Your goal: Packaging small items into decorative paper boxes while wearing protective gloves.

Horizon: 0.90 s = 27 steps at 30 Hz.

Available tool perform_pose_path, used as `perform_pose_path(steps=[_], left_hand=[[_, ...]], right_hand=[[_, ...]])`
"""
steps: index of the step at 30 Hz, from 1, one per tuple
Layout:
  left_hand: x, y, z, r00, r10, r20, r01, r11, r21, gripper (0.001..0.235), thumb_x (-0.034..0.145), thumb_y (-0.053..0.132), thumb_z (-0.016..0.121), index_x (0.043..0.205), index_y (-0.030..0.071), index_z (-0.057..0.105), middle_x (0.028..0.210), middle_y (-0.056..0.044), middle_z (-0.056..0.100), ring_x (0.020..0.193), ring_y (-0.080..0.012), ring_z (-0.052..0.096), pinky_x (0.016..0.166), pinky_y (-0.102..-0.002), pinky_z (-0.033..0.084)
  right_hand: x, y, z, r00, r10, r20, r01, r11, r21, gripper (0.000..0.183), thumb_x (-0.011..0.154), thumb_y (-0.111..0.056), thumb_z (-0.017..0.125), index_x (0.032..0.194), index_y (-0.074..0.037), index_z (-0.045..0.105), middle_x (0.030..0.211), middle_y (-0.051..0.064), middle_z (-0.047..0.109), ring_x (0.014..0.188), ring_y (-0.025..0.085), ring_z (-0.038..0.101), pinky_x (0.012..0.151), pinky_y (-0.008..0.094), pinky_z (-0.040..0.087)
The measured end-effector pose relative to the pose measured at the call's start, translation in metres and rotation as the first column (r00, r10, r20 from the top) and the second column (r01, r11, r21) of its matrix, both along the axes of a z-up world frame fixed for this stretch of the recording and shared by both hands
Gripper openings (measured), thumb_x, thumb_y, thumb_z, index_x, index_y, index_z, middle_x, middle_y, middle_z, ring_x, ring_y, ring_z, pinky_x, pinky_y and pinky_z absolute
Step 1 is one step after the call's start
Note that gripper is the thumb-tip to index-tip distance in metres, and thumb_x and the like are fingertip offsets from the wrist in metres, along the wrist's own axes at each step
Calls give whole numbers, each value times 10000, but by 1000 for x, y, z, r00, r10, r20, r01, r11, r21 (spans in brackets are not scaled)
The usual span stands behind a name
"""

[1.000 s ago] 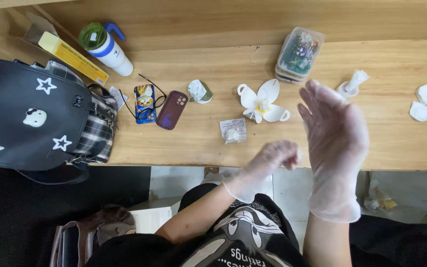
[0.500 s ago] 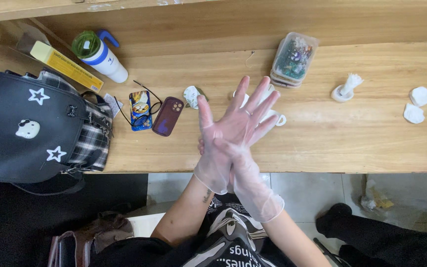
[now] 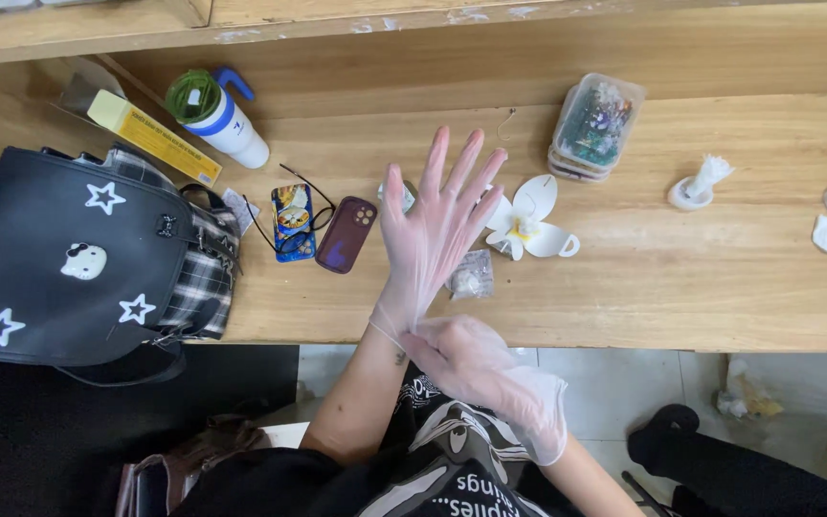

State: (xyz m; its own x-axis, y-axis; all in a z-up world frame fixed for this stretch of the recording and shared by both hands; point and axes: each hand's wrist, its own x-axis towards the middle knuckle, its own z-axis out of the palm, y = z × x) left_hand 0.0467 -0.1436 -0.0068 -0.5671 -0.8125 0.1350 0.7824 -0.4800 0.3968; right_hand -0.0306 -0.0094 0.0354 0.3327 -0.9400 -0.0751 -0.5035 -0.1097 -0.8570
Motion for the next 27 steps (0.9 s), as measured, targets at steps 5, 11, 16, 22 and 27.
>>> perform_pose_path(steps=[5, 11, 16, 22, 27], left_hand=[[1, -10, -46, 988, 47, -145, -9, 968, 252, 882, 917, 798, 318, 1636, 294, 246, 1727, -86, 152, 1583, -363, 128, 1262, -567, 73], [18, -24, -67, 927, -93, -363, 136, 986, 93, 837, 973, 800, 377, 1585, 229, 380, 1723, -132, 201, 1601, -394, 124, 1297, -581, 107], [49, -48, -95, 999, -10, 47, 1, 980, 199, 678, 956, 593, 580, 1507, 227, 431, 1612, -129, 424, 1527, -379, 363, 1244, -508, 318], [55, -42, -309, 282, -20, 959, 143, 989, -21, 716, 853, 466, 718, 1365, -27, 640, 1334, -155, 685, 1241, -257, 608, 1039, -389, 475], [15, 4, -270, -371, 338, 865, 244, 934, -260, 1091, 645, 566, 923, 1355, -120, 456, 1379, -298, 528, 1314, -382, 501, 1114, -427, 398]], right_hand=[[7, -5, -15, 988, 149, -42, -148, 989, 24, 317, 976, -309, 559, 834, -50, 676, 774, 215, 670, 787, 440, 644, 694, 527, 484], [29, -14, -23, 985, 110, -134, -92, 986, 136, 336, 960, -366, 566, 869, -66, 689, 824, 226, 685, 847, 424, 664, 749, 517, 497], [35, -16, -35, 983, 133, -126, -94, 955, 281, 320, 926, -378, 567, 956, -88, 698, 897, 194, 714, 913, 384, 684, 806, 490, 512], [7, -8, -56, 918, 180, -354, 41, 844, 535, 407, 940, -442, 562, 1080, -95, 720, 1052, 174, 737, 1046, 349, 696, 932, 458, 510], [-30, 16, -75, 875, -70, -479, 362, 752, 551, 449, 933, -454, 561, 1213, -125, 681, 1211, 165, 710, 1191, 331, 649, 1008, 445, 488]])
